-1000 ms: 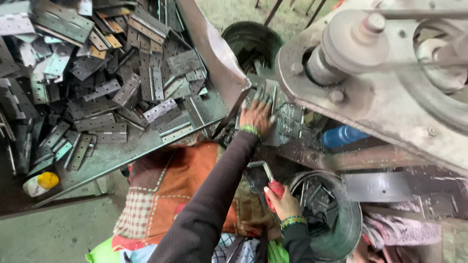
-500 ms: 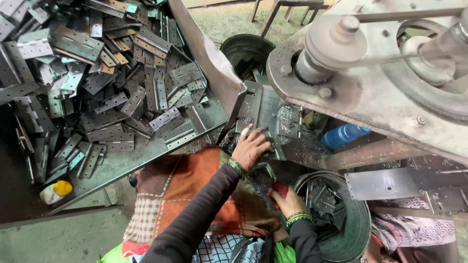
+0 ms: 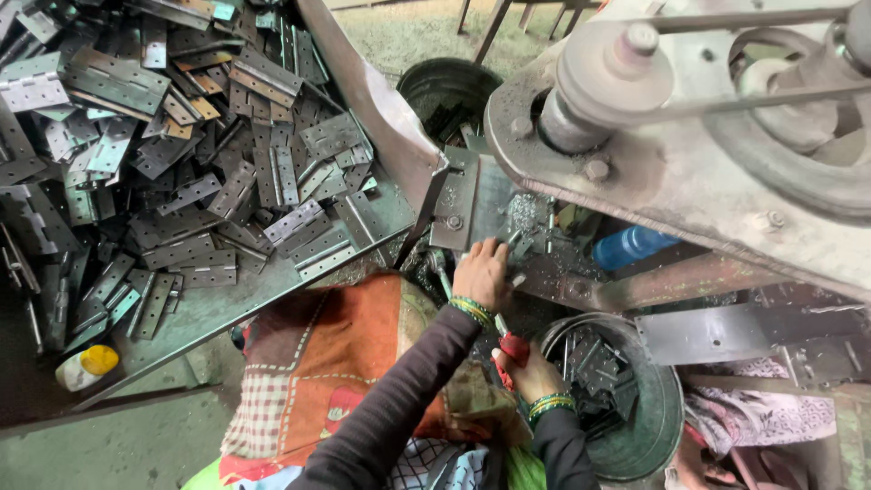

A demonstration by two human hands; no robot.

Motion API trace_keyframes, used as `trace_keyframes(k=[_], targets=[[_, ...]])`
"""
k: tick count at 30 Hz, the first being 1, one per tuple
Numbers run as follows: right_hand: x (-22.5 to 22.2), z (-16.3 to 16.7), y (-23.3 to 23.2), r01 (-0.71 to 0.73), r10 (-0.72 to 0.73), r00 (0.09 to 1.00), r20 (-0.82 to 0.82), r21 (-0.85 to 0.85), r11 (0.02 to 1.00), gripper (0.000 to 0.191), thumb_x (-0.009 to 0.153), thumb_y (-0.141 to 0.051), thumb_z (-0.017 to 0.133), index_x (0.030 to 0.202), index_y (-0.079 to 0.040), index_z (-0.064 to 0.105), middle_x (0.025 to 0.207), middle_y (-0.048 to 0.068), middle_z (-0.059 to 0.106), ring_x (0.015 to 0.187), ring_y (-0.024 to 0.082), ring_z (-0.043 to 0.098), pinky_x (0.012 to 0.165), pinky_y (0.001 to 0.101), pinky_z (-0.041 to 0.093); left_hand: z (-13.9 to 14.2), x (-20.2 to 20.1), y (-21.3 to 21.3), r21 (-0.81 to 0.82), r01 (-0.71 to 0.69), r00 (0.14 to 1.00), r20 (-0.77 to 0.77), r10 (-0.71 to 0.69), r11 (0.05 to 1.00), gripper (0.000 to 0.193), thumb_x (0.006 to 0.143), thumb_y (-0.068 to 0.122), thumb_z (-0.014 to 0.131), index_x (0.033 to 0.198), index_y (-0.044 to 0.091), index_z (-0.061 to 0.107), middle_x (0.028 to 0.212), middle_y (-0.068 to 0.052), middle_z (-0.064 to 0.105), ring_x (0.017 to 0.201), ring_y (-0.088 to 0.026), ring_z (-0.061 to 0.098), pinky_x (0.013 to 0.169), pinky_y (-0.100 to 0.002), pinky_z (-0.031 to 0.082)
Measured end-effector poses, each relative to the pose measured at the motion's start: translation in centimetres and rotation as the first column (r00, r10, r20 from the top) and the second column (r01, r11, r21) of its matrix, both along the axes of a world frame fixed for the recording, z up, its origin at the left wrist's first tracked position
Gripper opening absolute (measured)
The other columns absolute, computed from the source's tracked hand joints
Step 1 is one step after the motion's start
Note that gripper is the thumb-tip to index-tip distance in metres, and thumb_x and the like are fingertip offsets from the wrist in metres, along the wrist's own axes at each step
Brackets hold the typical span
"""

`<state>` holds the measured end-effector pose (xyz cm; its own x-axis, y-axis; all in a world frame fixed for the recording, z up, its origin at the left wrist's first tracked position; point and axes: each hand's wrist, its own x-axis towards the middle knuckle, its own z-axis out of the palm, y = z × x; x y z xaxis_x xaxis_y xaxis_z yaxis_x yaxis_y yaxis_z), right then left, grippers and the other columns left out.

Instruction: The person repeatedly places small metal brackets into a press machine and activates the press with a lever. The person handles the brackets one at a time, positioning them under the press and then pulling the lever to complete each cycle.

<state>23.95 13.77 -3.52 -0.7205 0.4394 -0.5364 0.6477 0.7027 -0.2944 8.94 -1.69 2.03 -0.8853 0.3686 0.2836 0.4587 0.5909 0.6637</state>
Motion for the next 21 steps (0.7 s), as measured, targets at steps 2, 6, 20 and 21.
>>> trace_keyframes(k=[2,6,20,21], targets=[[-0.3,0.5,-0.5,0.002,-0.002,1.000,0.008,-0.011,1.000,0.083,0.071,-0.078,0.060,0.123,-0.014,0.060,0.109,0.025,0.077,0.106,0.044,0.073,0.092,0.0483,0.056,-0.9,-1.1,-0.9,0.019,0.025,0.988,-0.155,-0.022,0.999,0.071,0.076,0.041,0.081,0.133,0.006,0.057,0.130,-0.015,0.057,0.127,-0.039,0.050,0.105,-0.059,0.043],[-1.4,2.0,-1.0,-0.109,0.109,0.993,-0.054,0.003,0.994,0.081,0.076,-0.077,0.062,0.122,-0.011,0.059,0.107,0.026,0.074,0.105,0.044,0.072,0.090,0.0472,0.055,-1.9,-3.5,-2.0,-0.190,-0.058,0.994,-0.104,0.039,0.980,0.070,0.074,0.038,0.078,0.134,0.007,0.056,0.132,-0.013,0.057,0.137,-0.036,0.043,0.112,-0.068,0.023],[-0.5,-3.2,-2.3,-0.008,0.030,0.974,-0.222,0.099,0.995,0.076,0.076,-0.072,0.067,0.122,-0.010,0.064,0.101,0.028,0.074,0.098,0.048,0.071,0.084,0.0524,0.055,-2.7,-5.1,0.7,-0.184,-0.285,0.958,-0.053,0.280,0.941,0.063,0.072,0.033,0.081,0.125,0.004,0.062,0.128,-0.010,0.059,0.133,-0.031,0.050,0.124,-0.063,0.016],[-0.6,-3.7,-2.2,-0.011,0.027,0.971,-0.240,0.065,0.998,0.077,0.076,-0.072,0.069,0.120,-0.009,0.065,0.101,0.028,0.074,0.097,0.048,0.071,0.083,0.0524,0.056,-3.0,-5.1,0.2,-0.140,-0.266,0.963,-0.072,0.258,0.954,0.065,0.073,0.033,0.080,0.127,0.004,0.061,0.130,-0.011,0.058,0.132,-0.031,0.050,0.122,-0.064,0.016]])
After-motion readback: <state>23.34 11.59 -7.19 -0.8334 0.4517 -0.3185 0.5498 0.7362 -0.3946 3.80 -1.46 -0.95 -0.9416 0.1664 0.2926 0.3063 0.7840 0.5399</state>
